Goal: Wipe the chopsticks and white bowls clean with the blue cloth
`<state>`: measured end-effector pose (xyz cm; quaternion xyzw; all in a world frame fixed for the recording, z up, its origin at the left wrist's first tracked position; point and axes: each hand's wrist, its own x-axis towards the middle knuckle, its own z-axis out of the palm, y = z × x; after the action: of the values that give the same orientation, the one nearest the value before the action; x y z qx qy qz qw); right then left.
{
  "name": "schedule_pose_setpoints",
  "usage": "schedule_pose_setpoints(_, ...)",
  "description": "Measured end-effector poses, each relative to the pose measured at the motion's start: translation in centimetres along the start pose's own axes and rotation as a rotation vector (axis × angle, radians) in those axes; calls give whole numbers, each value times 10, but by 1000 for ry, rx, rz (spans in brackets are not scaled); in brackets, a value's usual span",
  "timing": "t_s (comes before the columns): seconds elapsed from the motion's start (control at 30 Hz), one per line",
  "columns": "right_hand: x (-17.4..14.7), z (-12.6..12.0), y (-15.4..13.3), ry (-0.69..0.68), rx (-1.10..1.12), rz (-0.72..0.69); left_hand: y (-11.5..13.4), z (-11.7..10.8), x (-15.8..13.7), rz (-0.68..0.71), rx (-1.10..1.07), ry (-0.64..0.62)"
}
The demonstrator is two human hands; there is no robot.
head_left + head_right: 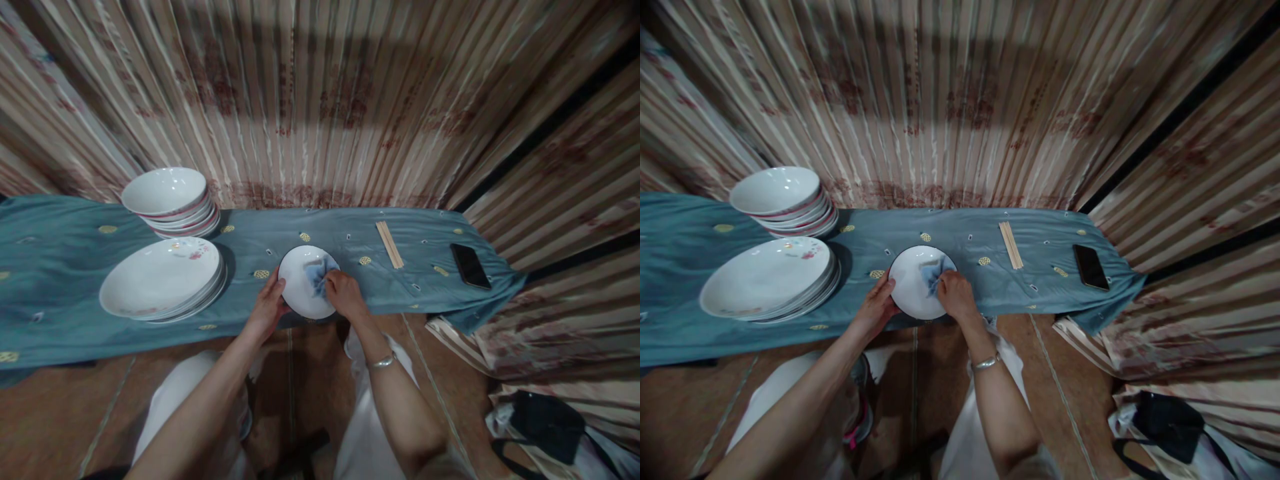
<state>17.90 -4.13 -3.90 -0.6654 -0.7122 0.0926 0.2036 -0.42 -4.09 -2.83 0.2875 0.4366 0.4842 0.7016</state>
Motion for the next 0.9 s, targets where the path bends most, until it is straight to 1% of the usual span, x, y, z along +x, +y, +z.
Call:
schedule_pose_setpoints(0.23, 16, 16, 1, 134, 87, -37, -2, -2, 1, 7, -11, -8)
schedule_pose_setpoints(0.43, 28, 32, 0, 205, 215, -161, -2, -1, 0, 11, -24, -17)
schedule_pose_setpoints(0.53, 31, 39, -3, 234, 255, -192, -2, -1, 0, 9, -39, -15)
schedule_pose_setpoints(0.63, 31, 41, -8, 226, 295, -224, -2, -1, 0, 3, -52, -11)
schedule_pose_setpoints(0.77, 28, 41, -14, 163, 365, -290, -2, -1, 0, 8, -67, -18)
schedule_pose_setpoints(0.9, 22, 38, -19, 113, 459, -325, -3, -3, 0, 20, -66, -53)
